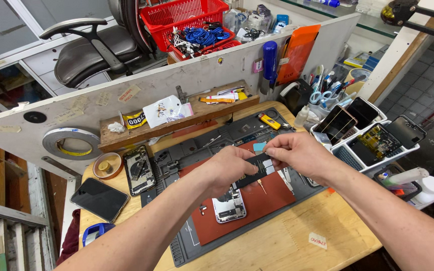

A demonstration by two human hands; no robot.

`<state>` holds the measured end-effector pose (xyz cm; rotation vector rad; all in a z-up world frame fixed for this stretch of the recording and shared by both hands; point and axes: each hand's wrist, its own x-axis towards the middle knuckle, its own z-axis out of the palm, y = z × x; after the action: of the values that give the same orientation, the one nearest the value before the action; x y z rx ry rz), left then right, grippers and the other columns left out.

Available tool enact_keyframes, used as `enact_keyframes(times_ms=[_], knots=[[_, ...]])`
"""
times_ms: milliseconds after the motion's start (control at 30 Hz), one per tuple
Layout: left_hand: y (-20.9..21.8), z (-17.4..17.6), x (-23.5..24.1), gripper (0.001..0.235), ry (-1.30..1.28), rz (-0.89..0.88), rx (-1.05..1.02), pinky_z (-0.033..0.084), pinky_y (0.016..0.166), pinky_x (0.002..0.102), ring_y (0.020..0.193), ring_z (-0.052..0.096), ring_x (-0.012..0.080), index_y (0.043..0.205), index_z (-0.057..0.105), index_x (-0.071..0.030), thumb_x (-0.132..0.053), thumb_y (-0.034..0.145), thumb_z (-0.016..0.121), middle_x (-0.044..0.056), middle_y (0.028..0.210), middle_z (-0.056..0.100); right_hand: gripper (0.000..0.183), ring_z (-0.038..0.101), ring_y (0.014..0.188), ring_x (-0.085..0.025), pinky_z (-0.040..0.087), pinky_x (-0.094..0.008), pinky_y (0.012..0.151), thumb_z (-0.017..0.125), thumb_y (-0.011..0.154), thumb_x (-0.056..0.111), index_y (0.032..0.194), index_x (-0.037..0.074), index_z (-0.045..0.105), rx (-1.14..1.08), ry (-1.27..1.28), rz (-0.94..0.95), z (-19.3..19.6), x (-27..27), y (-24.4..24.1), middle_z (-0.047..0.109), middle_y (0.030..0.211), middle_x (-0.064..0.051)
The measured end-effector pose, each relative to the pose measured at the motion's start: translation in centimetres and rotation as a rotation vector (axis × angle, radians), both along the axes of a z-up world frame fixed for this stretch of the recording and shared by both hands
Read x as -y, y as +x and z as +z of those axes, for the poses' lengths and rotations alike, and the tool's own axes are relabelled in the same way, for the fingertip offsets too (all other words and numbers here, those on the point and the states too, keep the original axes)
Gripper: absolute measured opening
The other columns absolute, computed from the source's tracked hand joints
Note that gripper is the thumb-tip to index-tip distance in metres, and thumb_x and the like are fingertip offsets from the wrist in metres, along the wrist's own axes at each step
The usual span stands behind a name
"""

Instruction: The person removes the battery from a disassembled smartphone by hand, peels off a protective film from the battery, and places the battery aside. The person then reconnects a small internal component to the phone's motherboard.

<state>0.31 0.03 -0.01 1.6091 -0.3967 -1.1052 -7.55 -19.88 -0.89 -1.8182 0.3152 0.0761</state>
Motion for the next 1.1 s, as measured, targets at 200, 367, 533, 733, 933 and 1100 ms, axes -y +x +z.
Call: enact_keyframes(times_ms=[200,367,533,733,933,1100], knots=[[-1.0,0.3,0.6,0.022,0.115,0.036,0.122,0.057,0.058,0.031,0.068,0.067,0.0150,0.111,0.071,0.002,-0.005,0.093,0.061,0.009,0.083,0.071,0.019,0.075,0.070,-0.018,0.059,-0.034,0.068,0.075,0.091,0.024,0.099,0.008,0.080,-0.072,-0.493,-0.044,1.6,-1.5,-0.9,0.079,0.075,-0.009],[-2.4,1.5,1.5,0.023,0.283,0.046,0.323,0.057,0.062,0.036,0.069,0.070,0.0211,0.110,0.072,0.001,-0.007,0.093,0.058,0.014,0.085,0.071,0.020,0.075,0.079,-0.031,0.059,-0.043,0.076,0.070,0.084,0.021,0.098,0.008,0.079,0.053,-0.857,-0.012,2.4,-3.3,-0.8,0.077,0.084,-0.015],[-2.9,1.6,2.2,0.027,0.381,0.011,0.501,0.056,0.069,0.042,0.078,0.072,0.0286,0.111,0.072,0.002,-0.004,0.090,0.056,0.021,0.092,0.073,0.018,0.070,0.084,-0.040,0.055,-0.050,0.079,0.064,0.087,0.020,0.088,0.003,0.069,0.031,-0.995,-0.071,1.6,-4.1,-0.6,0.072,0.085,-0.020],[-2.5,1.4,2.1,0.037,0.324,-0.002,0.598,0.055,0.071,0.041,0.085,0.070,0.0301,0.120,0.071,-0.005,-0.002,0.087,0.055,0.020,0.098,0.072,0.016,0.068,0.092,-0.037,0.053,-0.049,0.084,0.065,0.083,0.019,0.087,0.003,0.065,0.043,-0.875,-0.118,1.6,-3.8,-0.5,0.071,0.093,-0.018],[-1.4,3.4,2.1,0.031,0.376,0.029,0.472,0.056,0.064,0.041,0.069,0.072,0.0243,0.118,0.070,-0.003,-0.008,0.091,0.057,0.017,0.085,0.073,0.016,0.069,0.094,-0.036,0.053,-0.048,0.085,0.066,0.083,0.018,0.086,0.003,0.065,0.077,-0.818,-0.167,0.3,-3.0,0.9,0.072,0.094,-0.017],[-1.1,3.7,1.9,0.030,0.389,0.025,0.424,0.053,0.060,0.039,0.066,0.068,0.0211,0.116,0.074,-0.002,-0.005,0.090,0.058,0.014,0.080,0.070,0.019,0.067,0.095,-0.040,0.052,-0.051,0.086,0.067,0.085,0.020,0.090,0.002,0.066,0.058,-0.881,-0.197,-1.5,-1.6,1.3,0.069,0.098,-0.021]])
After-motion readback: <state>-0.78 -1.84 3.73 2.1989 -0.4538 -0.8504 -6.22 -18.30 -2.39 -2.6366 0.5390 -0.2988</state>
